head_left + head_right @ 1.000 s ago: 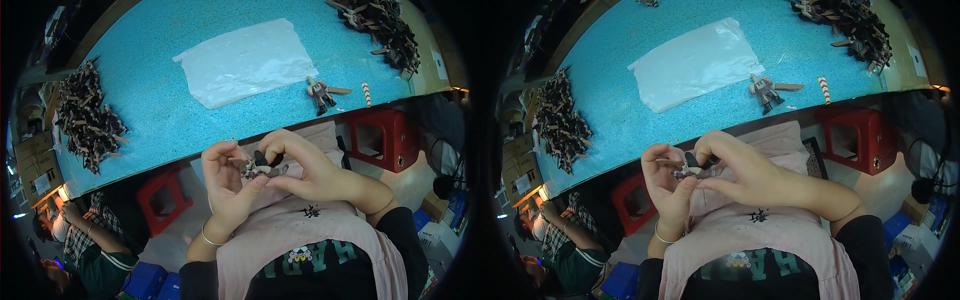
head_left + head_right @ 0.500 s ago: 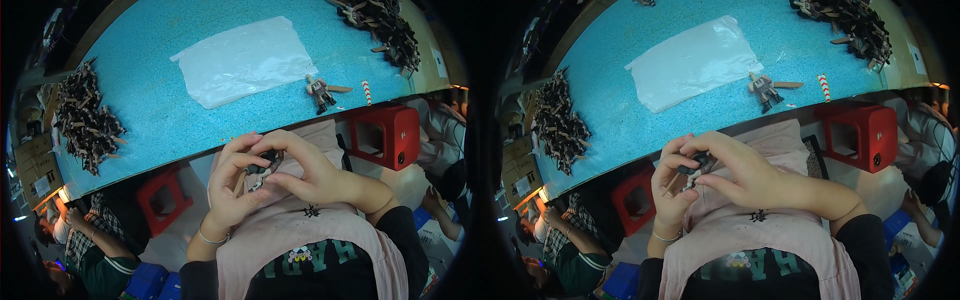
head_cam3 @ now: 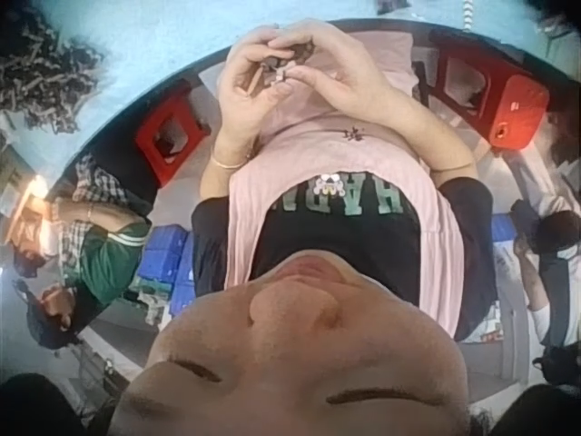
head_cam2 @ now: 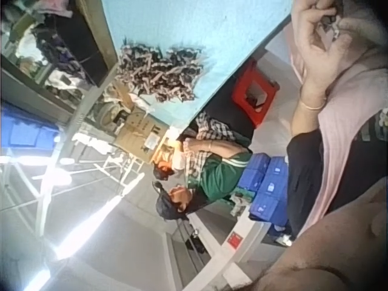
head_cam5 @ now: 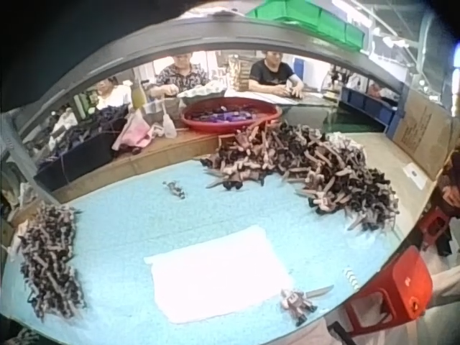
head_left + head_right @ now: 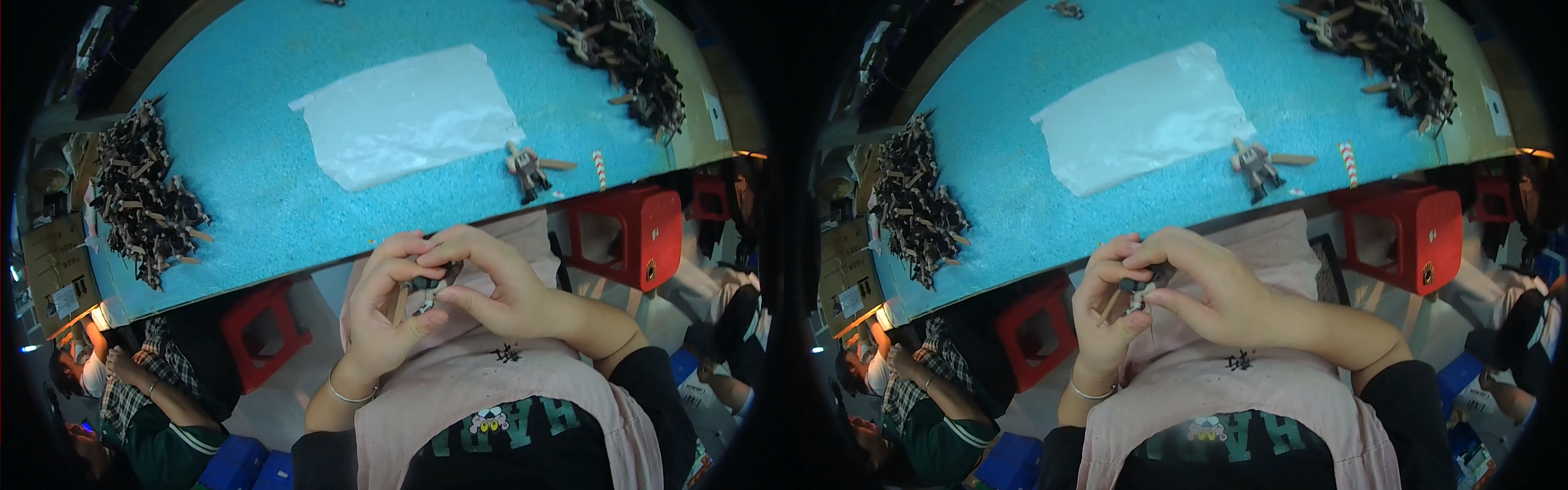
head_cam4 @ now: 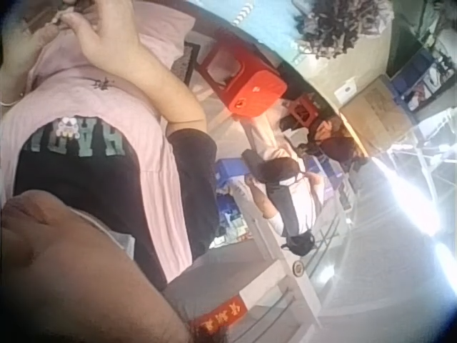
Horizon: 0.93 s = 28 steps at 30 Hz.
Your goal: The person assembles miniature figurines by applying glue from a bottle onto the figure bodies and attaching small limbs and parts to them by hand.
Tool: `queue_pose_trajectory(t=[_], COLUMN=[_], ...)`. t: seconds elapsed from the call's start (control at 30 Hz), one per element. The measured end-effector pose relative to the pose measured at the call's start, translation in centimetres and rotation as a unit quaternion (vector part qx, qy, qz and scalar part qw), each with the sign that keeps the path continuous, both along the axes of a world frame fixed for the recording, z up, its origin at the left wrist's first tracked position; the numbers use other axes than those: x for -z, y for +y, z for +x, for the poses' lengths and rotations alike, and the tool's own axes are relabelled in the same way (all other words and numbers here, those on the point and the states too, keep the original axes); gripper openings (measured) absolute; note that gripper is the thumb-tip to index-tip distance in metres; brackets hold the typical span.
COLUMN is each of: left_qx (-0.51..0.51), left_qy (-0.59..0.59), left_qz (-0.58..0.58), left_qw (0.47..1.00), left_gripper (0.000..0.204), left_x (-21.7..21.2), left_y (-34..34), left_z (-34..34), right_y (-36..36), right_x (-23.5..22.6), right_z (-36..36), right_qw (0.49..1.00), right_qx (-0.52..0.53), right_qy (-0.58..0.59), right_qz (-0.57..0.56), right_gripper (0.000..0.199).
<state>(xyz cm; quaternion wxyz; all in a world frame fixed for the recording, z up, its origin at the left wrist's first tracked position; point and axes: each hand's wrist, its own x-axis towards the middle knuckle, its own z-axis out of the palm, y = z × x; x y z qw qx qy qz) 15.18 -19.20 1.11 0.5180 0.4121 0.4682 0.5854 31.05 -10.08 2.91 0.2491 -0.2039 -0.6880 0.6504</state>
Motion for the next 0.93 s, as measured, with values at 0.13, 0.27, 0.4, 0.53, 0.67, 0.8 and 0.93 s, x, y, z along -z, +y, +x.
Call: queue_pose_trajectory(t=[0.13,0.27,0.4,0.53,0.67,0.8,0.93], left_qx=[-0.017,-0.037,-0.056,-0.059,-0.087,-0.106,-0.093], left_qy=[0.013,0.031,0.029,0.012,0.002,-0.012,0.071], left_qz=[0.001,0.016,0.020,0.022,0.008,-0.014,-0.002], left_qw=[1.000,0.999,0.998,0.998,0.996,0.994,0.993], left_gripper=[0.038,0.037,0.035,0.032,0.032,0.031,0.031], left_x=[-0.2,-0.5,-0.5,-0.6,-0.5,-0.7,-1.2], left_y=[0.2,-0.1,-0.7,-0.6,-1.6,-1.9,-1.9], left_z=[-0.7,-2.0,-3.0,-3.1,-4.1,-4.7,-6.2], right_y=[2.2,8.2,16.6,24.1,24.6,26.0,26.3], right_x=[-0.4,-2.3,-3.3,-2.4,-2.1,0.0,0.8], right_z=[-0.5,-2.6,-8.6,-14.3,-19.4,-20.5,-21.3], right_qw=[1.000,0.984,0.929,0.842,0.810,0.768,0.791], right_qx=[-0.009,0.023,0.080,0.097,0.169,0.177,0.169], right_qy=[-0.022,-0.060,-0.143,-0.173,-0.374,-0.395,-0.332], right_qz=[0.005,0.166,0.331,0.501,0.418,0.472,0.486], right_gripper=[0.038,0.029,0.017,0.015,0.029,0.029,0.020])
